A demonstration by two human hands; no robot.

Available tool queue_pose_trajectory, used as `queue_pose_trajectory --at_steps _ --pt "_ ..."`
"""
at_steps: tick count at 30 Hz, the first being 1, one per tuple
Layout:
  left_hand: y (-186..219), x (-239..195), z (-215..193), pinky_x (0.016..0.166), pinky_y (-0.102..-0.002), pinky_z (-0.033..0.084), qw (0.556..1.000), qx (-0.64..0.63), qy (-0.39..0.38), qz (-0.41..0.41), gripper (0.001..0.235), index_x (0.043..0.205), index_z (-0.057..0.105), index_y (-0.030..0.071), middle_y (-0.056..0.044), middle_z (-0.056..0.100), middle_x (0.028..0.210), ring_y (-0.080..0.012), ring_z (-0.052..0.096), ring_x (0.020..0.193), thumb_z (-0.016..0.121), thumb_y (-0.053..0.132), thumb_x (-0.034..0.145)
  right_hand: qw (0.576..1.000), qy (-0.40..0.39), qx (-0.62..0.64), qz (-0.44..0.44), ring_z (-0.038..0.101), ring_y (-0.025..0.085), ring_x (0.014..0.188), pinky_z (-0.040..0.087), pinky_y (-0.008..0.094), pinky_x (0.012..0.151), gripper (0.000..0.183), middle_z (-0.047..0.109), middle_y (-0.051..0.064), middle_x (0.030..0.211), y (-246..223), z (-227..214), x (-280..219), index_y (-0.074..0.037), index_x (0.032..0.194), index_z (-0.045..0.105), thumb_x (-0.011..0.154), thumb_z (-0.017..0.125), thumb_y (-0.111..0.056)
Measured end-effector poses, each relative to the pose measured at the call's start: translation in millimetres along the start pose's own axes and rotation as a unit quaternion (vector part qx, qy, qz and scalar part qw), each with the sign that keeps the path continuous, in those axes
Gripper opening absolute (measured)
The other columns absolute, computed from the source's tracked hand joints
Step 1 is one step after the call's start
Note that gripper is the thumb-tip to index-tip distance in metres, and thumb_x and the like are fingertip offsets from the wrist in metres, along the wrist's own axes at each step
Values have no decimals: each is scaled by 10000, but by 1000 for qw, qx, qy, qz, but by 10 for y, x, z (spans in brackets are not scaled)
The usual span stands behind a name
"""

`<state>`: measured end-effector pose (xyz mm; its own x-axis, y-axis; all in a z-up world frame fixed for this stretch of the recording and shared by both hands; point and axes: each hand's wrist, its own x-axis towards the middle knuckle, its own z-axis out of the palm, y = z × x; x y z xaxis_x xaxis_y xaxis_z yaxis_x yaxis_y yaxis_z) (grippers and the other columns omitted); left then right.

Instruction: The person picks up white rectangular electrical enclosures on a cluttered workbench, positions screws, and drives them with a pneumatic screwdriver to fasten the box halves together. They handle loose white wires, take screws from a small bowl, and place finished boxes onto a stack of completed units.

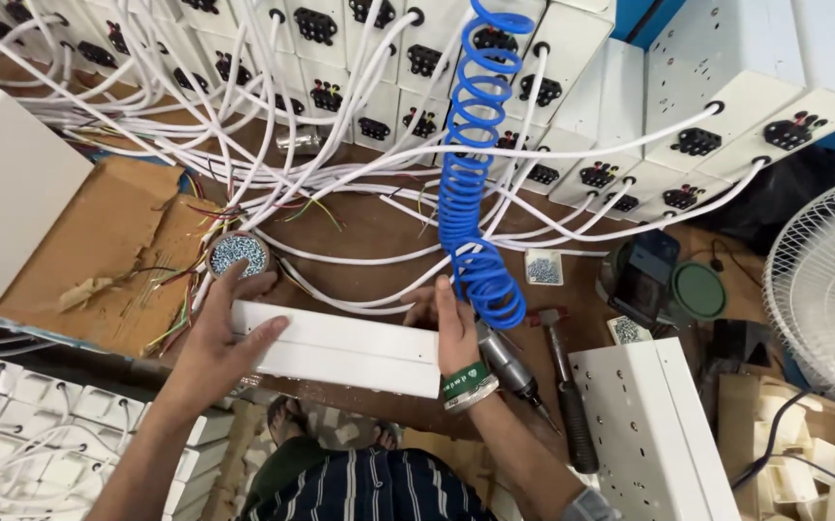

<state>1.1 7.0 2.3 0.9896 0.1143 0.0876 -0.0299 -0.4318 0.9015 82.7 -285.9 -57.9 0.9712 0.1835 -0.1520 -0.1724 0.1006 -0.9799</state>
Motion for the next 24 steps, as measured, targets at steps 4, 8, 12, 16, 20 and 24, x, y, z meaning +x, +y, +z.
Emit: queue_pose_trajectory --at_steps 4,8,12,16,20,24 --pt "63 35 -9 929 -378 532 998 -35 -14 -48 902 1566 218 -12 -189 548 1450 -253 556 1295 713 232 854 1000 15 22 1 644 150 571 498 272 555 691 702 95 660 17 31 6 33 920 747 1019 434 -575" --pt "-63 33 -20 1062 -386 452 1000 2 -23 -6 885 1569 221 -43 -217 556 1456 -277 547 1335 722 212 885 996 37 84 -12 621 141 581 473 269 547 602 687 96 670 79 54 -32 39 908 728 1043 511 -506" --pt "-44 51 -18 1086 -389 431 999 -4 -32 19 831 1569 251 -54 -227 559 1450 -286 537 1345 710 194 922 993 30 118 -9 621 140 575 485 273 542 504 675 89 678 73 39 2 16 932 712 1045 538 -444" --pt "-32 3 -27 1077 -374 461 999 2 -40 25 763 1534 344 -47 -198 616 1385 -260 583 1301 720 196 915 988 63 142 -14 652 140 651 513 286 589 471 678 71 756 139 21 -83 11 971 701 1065 529 -417" --pt "52 -121 62 1043 -361 501 994 51 56 73 645 1461 459 -51 -179 629 1315 -249 625 1208 759 148 925 959 187 -144 -157 700 178 799 567 300 722 329 733 75 892 248 -309 -321 -24 1020 716 1041 594 -328" --pt "173 -313 140 1006 -359 527 956 164 220 100 537 1392 548 -44 -182 634 1235 -261 640 1152 796 87 933 791 201 -534 -221 540 449 1203 461 531 1024 602 579 276 1276 -60 -656 -738 16 1309 544 811 805 -201"
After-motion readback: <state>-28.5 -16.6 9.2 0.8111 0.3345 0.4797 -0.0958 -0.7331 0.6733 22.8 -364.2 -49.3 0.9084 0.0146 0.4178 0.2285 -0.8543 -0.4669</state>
